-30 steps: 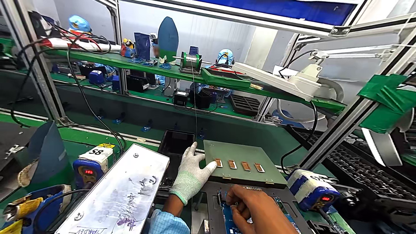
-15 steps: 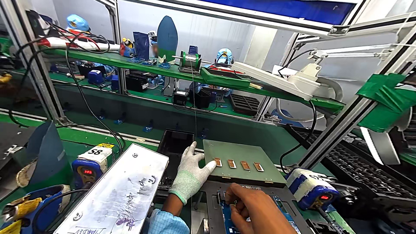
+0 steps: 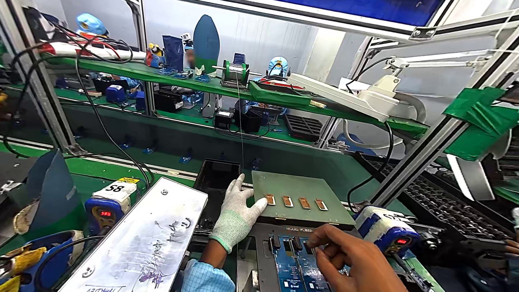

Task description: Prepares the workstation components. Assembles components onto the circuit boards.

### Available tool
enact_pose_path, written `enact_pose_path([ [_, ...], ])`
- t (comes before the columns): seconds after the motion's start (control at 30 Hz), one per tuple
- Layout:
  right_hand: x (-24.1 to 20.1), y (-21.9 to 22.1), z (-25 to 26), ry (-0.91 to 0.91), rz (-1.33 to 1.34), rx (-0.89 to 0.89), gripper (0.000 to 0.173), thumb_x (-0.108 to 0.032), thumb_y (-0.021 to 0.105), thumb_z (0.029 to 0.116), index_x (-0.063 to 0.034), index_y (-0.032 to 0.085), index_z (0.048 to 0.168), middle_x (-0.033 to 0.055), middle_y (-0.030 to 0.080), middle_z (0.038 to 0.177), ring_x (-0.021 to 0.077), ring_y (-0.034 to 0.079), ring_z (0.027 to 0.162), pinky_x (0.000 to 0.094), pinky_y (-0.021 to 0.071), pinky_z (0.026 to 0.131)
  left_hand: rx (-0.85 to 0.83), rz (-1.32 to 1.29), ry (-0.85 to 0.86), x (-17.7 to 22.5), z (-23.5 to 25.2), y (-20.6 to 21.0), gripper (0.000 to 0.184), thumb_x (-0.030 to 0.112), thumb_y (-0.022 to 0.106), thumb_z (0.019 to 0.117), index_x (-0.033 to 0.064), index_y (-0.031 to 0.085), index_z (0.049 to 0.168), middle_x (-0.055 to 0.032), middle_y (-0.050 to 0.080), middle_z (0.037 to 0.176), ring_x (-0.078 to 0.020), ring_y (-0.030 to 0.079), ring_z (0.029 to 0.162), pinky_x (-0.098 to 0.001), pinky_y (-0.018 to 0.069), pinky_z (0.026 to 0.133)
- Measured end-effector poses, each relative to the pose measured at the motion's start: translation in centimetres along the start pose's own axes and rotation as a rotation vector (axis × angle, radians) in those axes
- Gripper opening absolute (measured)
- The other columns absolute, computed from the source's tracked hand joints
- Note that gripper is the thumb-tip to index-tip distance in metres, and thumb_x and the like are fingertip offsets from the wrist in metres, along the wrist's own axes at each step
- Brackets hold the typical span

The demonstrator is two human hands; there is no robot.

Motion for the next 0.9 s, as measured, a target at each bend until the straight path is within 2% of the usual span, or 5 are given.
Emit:
enact_pose_path([
  [0.13,1.0,-0.1,-0.6,0.055,-0.049,-0.027,0.018,-0.011,0.063,0.0911,-0.0098,0.071,0.108,0.0027,0.075,0.094,0.0148,0.069,0.066,0.0365,0.0595,0.059,0.015,-0.017,0.007,-0.1,0.0,0.1,0.046,0.059,0.062,0.0896,0.0256,0.080,0.114,-0.0040,0.030,0.168,-0.0279,0.020,0.157,-0.0515,0.0271,0.124],
  [0.4,1.0,1.6,-0.4,0.036,-0.070,-0.101,0.026,-0.012,0.062,0.0914,-0.0088,0.068,0.116,0.0055,0.074,0.102,0.0197,0.070,0.072,0.0420,0.0590,0.064,0.062,-0.020,0.048,-0.2,-0.1,0.1,0.046,0.061,0.063,0.0884,0.0270,0.079,0.115,-0.0012,0.032,0.168,-0.0259,0.022,0.157,-0.0509,0.0281,0.124],
  [0.6,0.3,1.6,-0.3,0.002,-0.130,-0.137,0.028,-0.005,0.053,0.0955,-0.0056,0.065,0.121,0.0101,0.074,0.108,0.0271,0.073,0.088,0.0479,0.0596,0.075,0.092,-0.052,0.094,-0.6,0.1,0.2,0.044,0.060,0.066,0.0863,0.0291,0.079,0.116,0.0019,0.035,0.166,-0.0234,0.024,0.156,-0.0495,0.0306,0.123],
  [0.73,0.3,1.6,-0.3,-0.047,-0.162,-0.132,0.030,-0.004,0.050,0.0971,-0.0056,0.064,0.123,0.0101,0.074,0.109,0.0277,0.074,0.093,0.0485,0.0597,0.078,0.112,-0.096,0.131,-1.0,0.3,0.3,0.046,0.059,0.070,0.0839,0.0309,0.079,0.119,0.0040,0.038,0.165,-0.0200,0.028,0.155,-0.0475,0.0342,0.122],
  [0.9,0.6,1.7,-0.3,-0.042,-0.148,-0.118,0.029,-0.006,0.051,0.0973,-0.0066,0.065,0.122,0.0088,0.074,0.107,0.0254,0.074,0.091,0.0469,0.0597,0.076,0.136,-0.098,0.184,-0.9,0.3,0.2,0.047,0.060,0.071,0.0829,0.0319,0.078,0.120,0.0054,0.038,0.165,-0.0184,0.027,0.155,-0.0462,0.0360,0.121],
])
Point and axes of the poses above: each hand's wrist, its own z-axis towards the middle knuckle, its own y-axis out of the palm, x = y × z, the point moved 1 cm from there along z, towards the middle knuckle
